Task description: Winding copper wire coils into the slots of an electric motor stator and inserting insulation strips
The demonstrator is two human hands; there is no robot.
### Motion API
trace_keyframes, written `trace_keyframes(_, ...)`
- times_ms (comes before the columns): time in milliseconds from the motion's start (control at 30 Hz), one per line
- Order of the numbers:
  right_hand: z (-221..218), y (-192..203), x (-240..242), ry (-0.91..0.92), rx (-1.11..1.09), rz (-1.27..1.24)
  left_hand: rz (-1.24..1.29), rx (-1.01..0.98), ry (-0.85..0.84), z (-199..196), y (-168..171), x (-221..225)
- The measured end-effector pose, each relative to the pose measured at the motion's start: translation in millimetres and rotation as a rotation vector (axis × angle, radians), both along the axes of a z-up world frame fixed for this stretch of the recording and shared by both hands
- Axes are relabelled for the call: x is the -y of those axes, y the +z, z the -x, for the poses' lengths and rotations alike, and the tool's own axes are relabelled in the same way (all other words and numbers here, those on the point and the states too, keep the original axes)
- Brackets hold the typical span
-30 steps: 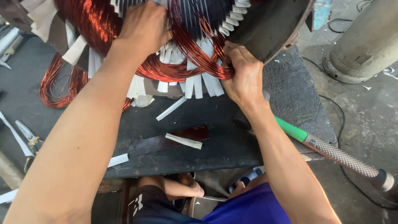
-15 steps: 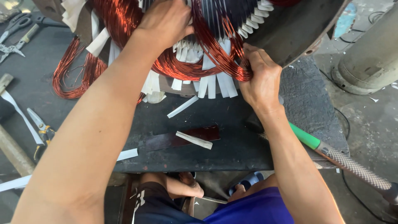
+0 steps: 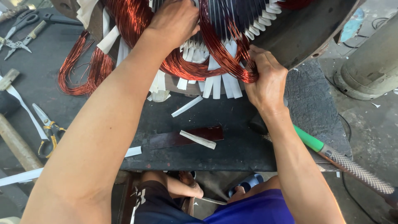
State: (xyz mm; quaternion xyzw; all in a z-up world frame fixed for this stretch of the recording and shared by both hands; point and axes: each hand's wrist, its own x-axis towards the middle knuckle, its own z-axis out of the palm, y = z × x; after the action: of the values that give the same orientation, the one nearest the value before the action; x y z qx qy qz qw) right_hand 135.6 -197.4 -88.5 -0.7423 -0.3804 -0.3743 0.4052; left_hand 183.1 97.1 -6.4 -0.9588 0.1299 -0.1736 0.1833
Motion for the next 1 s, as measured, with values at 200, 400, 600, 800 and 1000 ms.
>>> trace_keyframes(200, 3, 2, -1, -0.009, 0.002, 0.013, -0.265, -0.035, 0.137, -7, 0, 1)
trace_keyframes(400, -1, -1, 0, -0.001, 0.020, 0.007, 0.013, -0.032, 0.024, -9, -4, -3)
trace_keyframes(600, 0, 0, 0, 0.002, 0.034, 0.009, 0.026, 0.018, -0.014, -7, -5, -3)
trace_keyframes(800, 2, 3, 0, 0.009, 0.035, 0.009, 0.043, -0.004, -0.042, -16, -8, -6)
trace_keyframes(1000, 4, 4, 1, 0.002, 0.013, 0.017, 0.173, -0.006, -0.055, 3, -7, 5)
